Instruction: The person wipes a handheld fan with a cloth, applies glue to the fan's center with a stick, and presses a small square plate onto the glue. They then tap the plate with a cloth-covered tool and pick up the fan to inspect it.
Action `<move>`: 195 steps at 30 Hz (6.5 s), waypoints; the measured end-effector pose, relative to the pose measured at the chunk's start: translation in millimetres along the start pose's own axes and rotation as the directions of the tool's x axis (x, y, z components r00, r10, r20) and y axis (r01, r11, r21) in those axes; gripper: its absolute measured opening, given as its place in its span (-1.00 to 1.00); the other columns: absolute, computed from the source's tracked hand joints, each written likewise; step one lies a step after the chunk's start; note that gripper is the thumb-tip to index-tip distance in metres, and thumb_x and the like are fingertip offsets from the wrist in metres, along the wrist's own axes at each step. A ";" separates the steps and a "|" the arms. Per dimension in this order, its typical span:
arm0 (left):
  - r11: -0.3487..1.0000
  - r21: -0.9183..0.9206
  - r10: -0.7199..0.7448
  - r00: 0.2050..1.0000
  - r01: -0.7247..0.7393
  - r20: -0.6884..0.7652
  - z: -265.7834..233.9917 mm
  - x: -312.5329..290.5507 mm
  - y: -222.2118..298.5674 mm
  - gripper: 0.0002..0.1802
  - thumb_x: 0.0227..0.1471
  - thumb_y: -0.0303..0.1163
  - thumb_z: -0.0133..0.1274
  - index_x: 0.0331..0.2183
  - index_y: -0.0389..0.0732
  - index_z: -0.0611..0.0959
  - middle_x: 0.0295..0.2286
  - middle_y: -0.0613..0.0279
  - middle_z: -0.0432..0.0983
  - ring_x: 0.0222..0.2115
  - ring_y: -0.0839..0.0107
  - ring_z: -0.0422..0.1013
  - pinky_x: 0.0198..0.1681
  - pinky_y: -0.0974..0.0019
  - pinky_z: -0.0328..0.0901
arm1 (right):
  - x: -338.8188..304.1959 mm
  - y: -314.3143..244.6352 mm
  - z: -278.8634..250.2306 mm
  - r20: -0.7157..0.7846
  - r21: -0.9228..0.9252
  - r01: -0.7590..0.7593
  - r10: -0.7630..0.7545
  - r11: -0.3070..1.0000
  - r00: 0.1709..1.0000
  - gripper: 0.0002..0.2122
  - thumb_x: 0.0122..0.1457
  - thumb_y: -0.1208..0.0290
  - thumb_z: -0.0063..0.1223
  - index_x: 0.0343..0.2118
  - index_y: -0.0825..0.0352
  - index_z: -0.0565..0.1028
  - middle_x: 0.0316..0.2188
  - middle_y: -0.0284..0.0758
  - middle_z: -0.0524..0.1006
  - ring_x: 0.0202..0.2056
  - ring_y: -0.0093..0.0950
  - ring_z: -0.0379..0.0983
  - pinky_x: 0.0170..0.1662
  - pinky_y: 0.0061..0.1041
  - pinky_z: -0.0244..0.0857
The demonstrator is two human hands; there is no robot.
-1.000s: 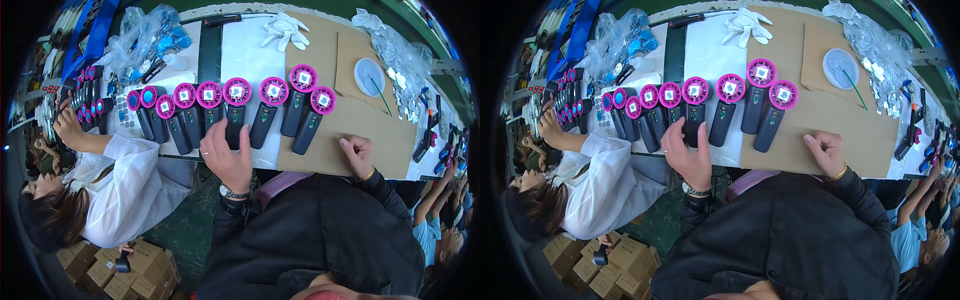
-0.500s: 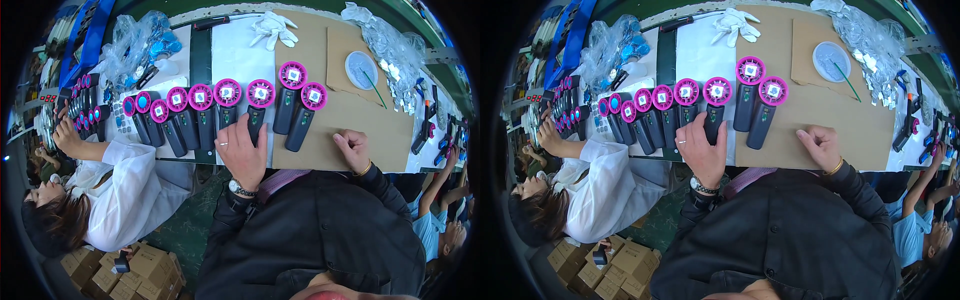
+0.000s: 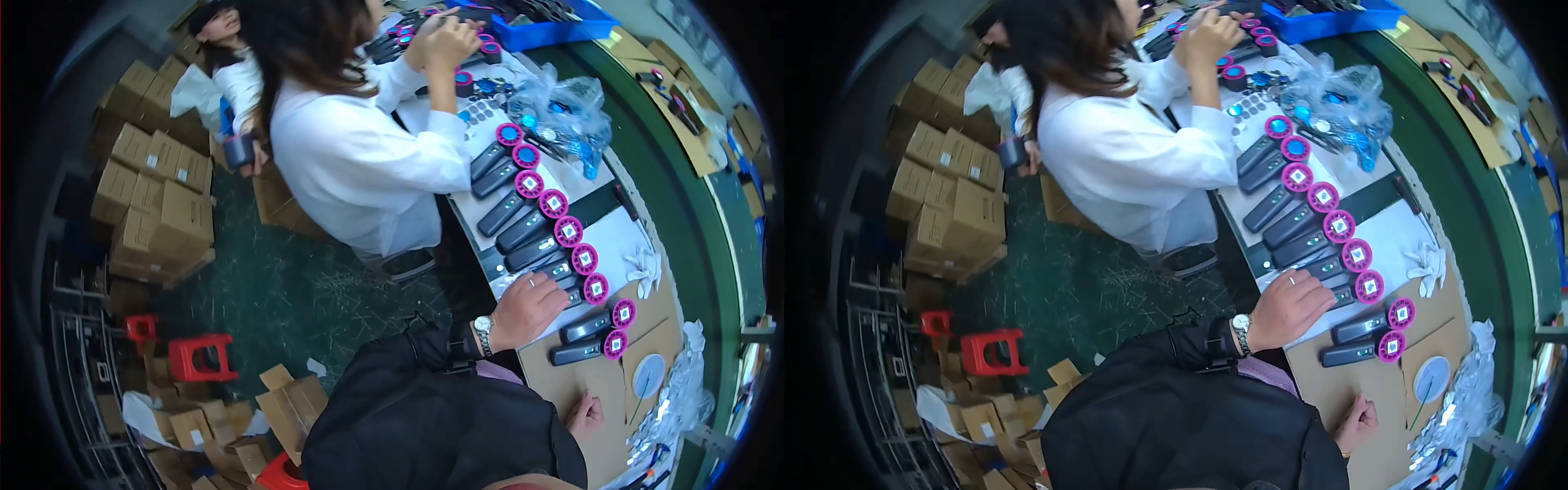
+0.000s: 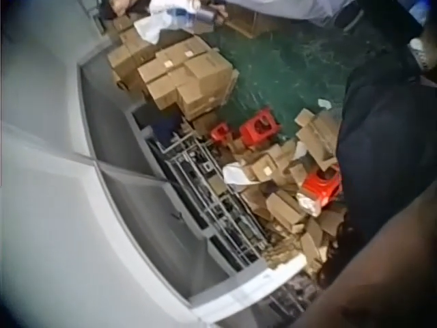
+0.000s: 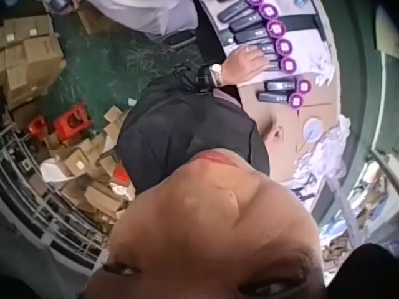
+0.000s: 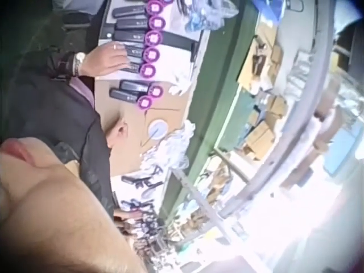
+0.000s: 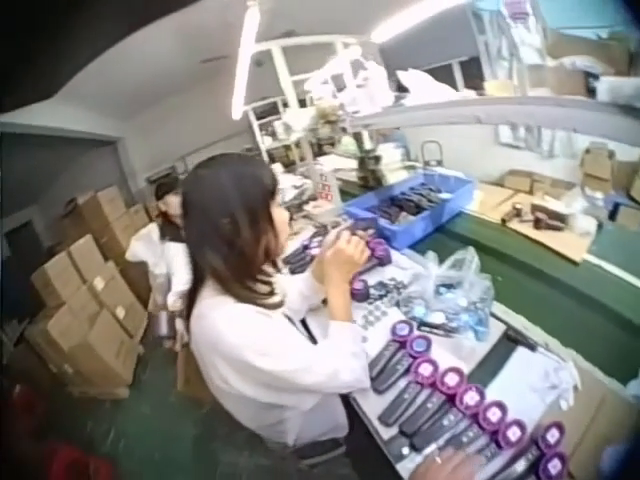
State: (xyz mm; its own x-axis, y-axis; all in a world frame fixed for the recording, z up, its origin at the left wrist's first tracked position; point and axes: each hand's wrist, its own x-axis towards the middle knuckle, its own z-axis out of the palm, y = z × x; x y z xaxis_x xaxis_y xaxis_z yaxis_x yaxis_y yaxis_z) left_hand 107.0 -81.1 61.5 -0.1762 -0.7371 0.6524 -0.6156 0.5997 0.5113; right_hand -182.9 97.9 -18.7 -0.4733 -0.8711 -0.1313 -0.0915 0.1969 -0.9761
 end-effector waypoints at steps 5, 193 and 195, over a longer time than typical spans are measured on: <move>1.000 0.001 0.022 0.975 -0.023 -0.222 -43.2 -1.5 -6.3 -0.77 0.09 -0.49 0.35 -0.43 -0.21 0.57 -0.49 0.14 0.41 -0.47 0.08 0.41 -0.42 0.12 0.28 | 7.8 -24.8 7.9 0.010 0.001 0.021 -0.021 1.000 1.000 -0.52 0.50 0.34 0.14 -0.62 0.17 0.23 -0.70 -0.58 0.20 -0.63 -0.78 0.00 -0.55 -0.59 -0.18; 0.641 -0.709 0.737 0.023 0.293 0.676 207.5 -135.4 389.7 -0.66 0.45 -0.45 0.06 0.18 -0.28 0.62 -0.37 0.30 0.62 -0.42 0.62 0.47 -0.31 0.48 0.40 | -157.8 56.4 -327.9 -0.971 0.131 0.509 0.007 0.851 0.238 -0.40 0.34 0.35 0.36 0.38 0.43 0.42 -0.22 -0.21 0.77 -0.30 -0.62 0.66 -0.12 -0.59 0.58; 0.637 -0.706 0.738 0.018 0.309 0.675 207.4 -135.8 388.9 -0.66 0.44 -0.46 0.07 0.18 -0.29 0.62 -0.36 0.30 0.62 -0.42 0.62 0.47 -0.31 0.48 0.40 | -157.5 56.4 -328.2 -0.971 0.133 0.494 0.014 0.860 0.238 -0.41 0.35 0.38 0.34 0.39 0.40 0.42 -0.22 -0.20 0.77 -0.28 -0.59 0.68 -0.10 -0.57 0.60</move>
State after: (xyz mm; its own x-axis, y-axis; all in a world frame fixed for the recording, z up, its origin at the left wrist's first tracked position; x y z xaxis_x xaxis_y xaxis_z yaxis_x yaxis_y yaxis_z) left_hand -267.8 187.5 55.7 -0.9756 0.2192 0.0116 0.0950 0.3740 0.9226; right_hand -401.0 393.9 3.6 -0.9648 0.2321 0.1235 -0.1957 -0.3205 -0.9268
